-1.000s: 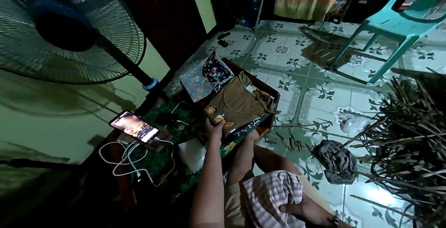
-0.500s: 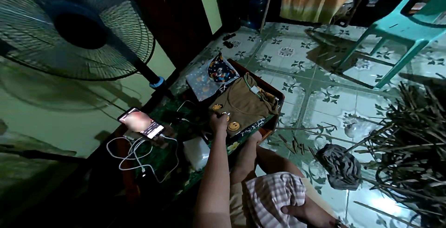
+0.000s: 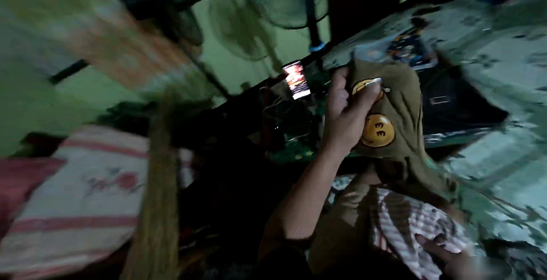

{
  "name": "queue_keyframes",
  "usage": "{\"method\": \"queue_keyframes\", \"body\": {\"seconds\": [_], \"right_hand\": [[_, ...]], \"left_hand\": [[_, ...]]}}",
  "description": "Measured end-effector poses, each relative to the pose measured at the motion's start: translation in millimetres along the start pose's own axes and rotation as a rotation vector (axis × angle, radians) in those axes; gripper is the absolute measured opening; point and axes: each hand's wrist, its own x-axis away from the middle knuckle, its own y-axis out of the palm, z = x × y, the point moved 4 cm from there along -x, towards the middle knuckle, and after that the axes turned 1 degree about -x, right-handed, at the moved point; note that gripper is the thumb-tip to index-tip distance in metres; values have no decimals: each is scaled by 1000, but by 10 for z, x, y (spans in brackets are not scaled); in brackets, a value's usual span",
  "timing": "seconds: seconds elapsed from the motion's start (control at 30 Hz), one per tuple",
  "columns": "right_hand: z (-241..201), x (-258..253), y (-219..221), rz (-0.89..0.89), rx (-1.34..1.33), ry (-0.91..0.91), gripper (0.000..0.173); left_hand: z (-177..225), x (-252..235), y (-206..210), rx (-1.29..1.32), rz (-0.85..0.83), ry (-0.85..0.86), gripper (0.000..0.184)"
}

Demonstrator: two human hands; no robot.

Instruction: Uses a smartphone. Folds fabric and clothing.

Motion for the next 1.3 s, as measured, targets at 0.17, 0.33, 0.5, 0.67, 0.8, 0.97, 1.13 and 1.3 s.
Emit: {"method": "queue_keyframes", "body": {"seconds": [0.17, 0.33, 0.5, 0.67, 0.8, 0.97, 1.13, 1.3], "right_hand": [[14, 60, 31, -85, 52, -120, 40], [-72, 174, 64, -56, 118, -63, 36], [-99, 177, 66, -61, 153, -83, 34], [-74, 168, 32, -47, 200, -58, 28], [-141, 178, 63, -62, 177, -86, 27], [-166, 175, 67, -61, 166, -86, 27], [-118, 132, 32, -62, 167, -93, 30], [-132, 163, 49, -23, 173, -24, 34]], "left_hand": [[592, 885, -767, -341, -95, 5, 35], [1068, 1547, -1318, -748, -9, -24, 27], [1470, 1863, -1693, -849, 142, 142, 24], [1695, 2074, -1907, -1023, 234, 208, 23], [1887, 2167, -2076, -1178, 281, 203, 25], [2102, 2260, -2557, -1426, 373, -108, 30], [1872, 2520, -3690, -1530, 385, -523, 42], [1254, 3095, -4241, -1655, 370, -848, 61]]}}
